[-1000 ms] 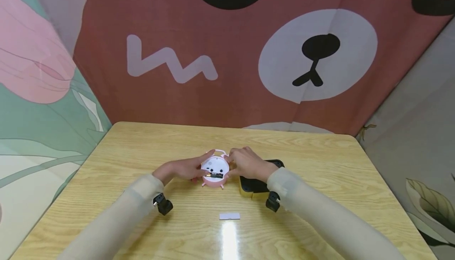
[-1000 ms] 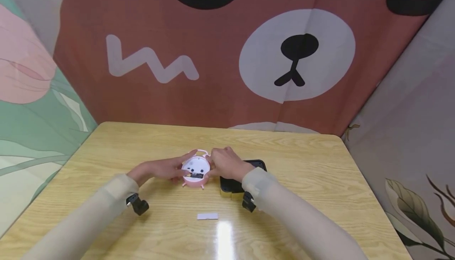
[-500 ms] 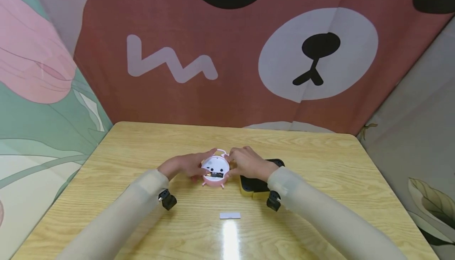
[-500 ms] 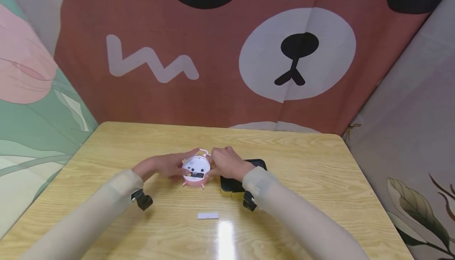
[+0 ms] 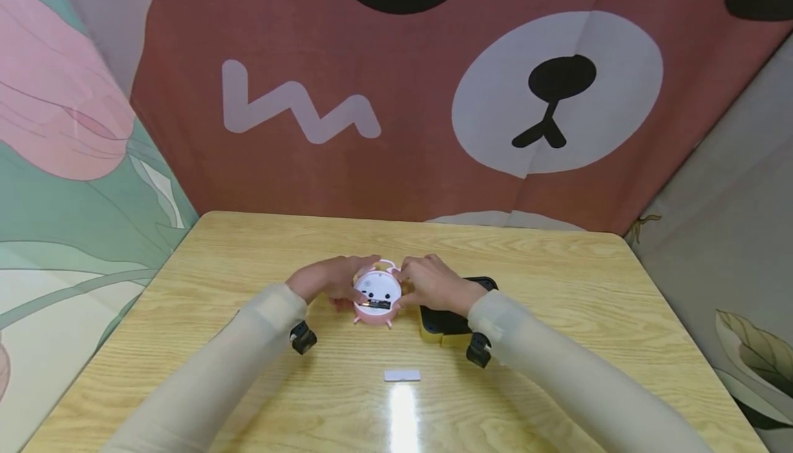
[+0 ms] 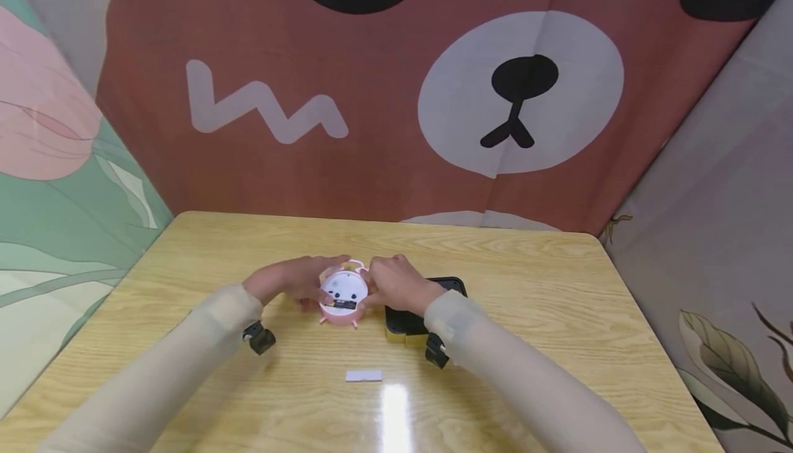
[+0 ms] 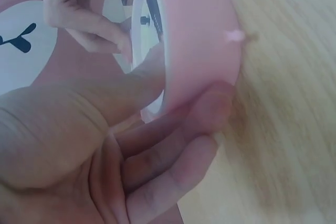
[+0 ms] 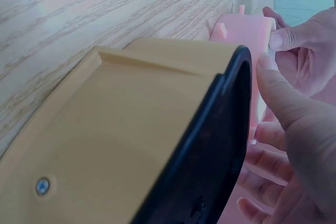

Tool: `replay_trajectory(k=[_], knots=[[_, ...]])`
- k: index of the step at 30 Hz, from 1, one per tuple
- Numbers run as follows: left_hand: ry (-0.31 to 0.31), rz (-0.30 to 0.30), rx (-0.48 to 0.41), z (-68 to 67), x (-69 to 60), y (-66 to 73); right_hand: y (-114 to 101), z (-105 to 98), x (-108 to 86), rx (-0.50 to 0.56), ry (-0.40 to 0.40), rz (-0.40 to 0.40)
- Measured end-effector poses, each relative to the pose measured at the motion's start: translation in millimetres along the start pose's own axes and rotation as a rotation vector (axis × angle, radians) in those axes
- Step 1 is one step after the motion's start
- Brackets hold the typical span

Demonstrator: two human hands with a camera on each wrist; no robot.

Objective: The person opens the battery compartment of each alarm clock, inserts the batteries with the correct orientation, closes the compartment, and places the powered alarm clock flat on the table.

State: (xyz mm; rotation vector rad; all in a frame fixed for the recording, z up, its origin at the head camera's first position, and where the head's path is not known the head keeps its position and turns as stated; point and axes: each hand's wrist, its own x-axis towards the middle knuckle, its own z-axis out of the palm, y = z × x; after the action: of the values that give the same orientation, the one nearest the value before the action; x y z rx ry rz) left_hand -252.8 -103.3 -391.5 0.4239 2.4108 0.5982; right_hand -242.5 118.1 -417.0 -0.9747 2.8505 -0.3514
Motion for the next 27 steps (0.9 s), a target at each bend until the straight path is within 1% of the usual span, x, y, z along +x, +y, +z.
replay_trajectory(k=[6,9,16,19,27], knots=[[0.041,0.017,0.060,4.0,1.5,3.0,0.3,1.6,-0.6,0.015,0.000,0.014],[0.034,0.018,0.064,3.7,2.4,0.9,0.2,2.4,-0.2,0.005,0.001,0.003],[0.009,0.027,0.042,1.0,5.9,-5.2,-0.2,1.6,1.4,-0.010,0.013,-0.020],[0.002,0.023,0.056,0.4,6.9,-5.4,-0.1,1.4,1.3,-0.006,0.013,-0.030],[0.064,0.011,0.199,0.4,7.5,3.5,-0.1,0.3,-0.4,-0.008,0.021,-0.026]])
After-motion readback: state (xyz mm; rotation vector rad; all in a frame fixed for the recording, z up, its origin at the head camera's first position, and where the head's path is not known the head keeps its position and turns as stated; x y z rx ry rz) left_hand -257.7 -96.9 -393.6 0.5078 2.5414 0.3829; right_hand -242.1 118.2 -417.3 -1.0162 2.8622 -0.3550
